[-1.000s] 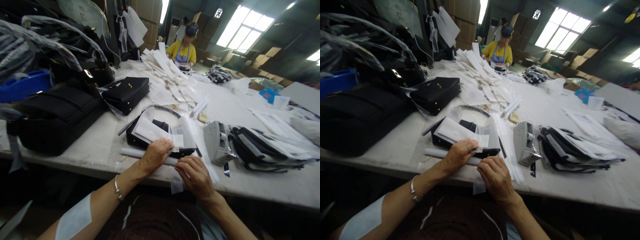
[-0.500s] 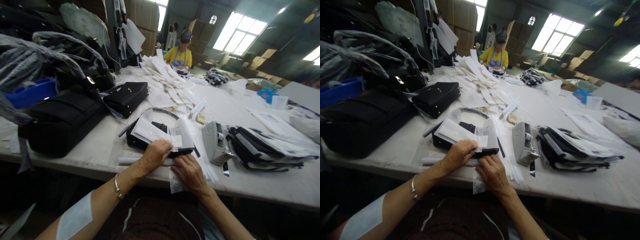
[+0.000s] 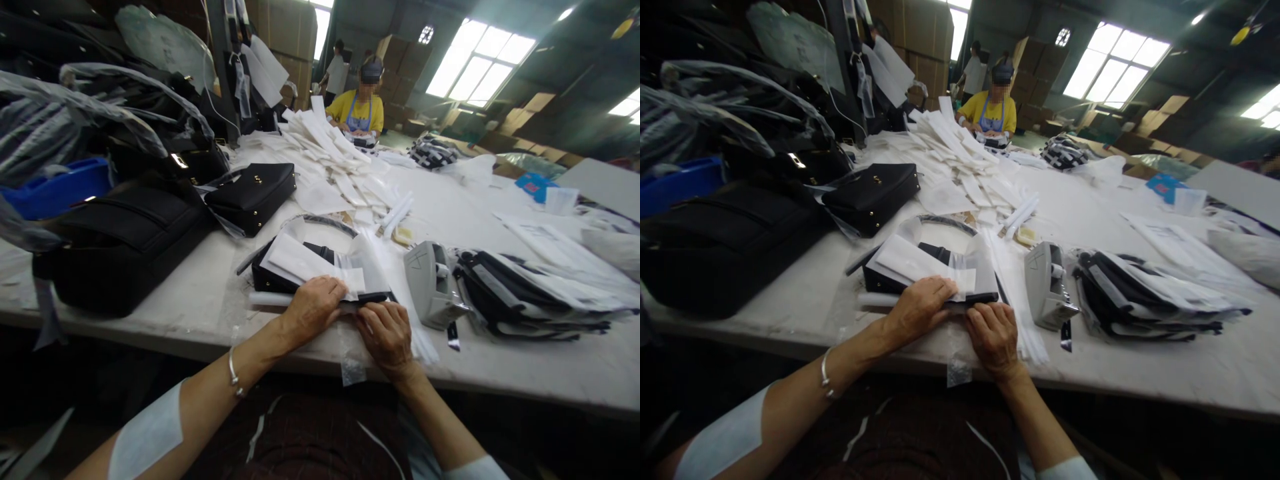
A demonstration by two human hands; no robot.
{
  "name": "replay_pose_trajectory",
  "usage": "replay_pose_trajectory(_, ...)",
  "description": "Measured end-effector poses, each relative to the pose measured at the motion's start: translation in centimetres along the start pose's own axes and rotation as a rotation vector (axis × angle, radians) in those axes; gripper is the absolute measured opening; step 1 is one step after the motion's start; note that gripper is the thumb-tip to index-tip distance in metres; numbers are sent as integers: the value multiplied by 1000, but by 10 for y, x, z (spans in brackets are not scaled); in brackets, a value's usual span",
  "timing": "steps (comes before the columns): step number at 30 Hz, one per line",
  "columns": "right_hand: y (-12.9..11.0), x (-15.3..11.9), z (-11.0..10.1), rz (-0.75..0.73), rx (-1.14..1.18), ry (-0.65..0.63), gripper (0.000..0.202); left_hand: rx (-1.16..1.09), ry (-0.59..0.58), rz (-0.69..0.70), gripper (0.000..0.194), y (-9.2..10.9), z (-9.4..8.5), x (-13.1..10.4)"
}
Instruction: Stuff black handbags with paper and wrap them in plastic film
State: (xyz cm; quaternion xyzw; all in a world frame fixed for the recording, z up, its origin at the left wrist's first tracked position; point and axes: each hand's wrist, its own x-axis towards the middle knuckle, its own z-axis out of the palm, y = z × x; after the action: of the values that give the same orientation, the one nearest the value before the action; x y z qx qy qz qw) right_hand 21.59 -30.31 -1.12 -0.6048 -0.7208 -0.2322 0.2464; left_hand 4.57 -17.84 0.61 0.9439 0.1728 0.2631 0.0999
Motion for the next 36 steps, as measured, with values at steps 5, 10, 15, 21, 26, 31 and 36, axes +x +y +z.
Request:
replay_pose_trajectory(5,-3,-6,2,56,25,65,12,121,58,68,21,2,12,-5)
replay_pose_trajectory(10,7,-11,-19,130,54,155,16,124,115,51,14,1,18,-6)
replay_pose_trajectory(15,1,-22,-38,59,199,5,16,139,144,69,14,-1,21,-6)
replay_pose_trajectory(21,-23,-42,-34,-124,221,-394,45,131,153,88,14,-1,21,-6)
replay_pose_trajectory(26,-23,-47,-21,-146,257,-332,45,126,156,96,16,-2,20,-6)
replay_pose_trajectory(31,-25,-26,-21,-74,474,-187,24,134,165,112,16,-2,19,-5)
replay_pose_trajectory(36,-38,21,-21,-16,580,-57,18,140,144,158,16,-7,16,-1)
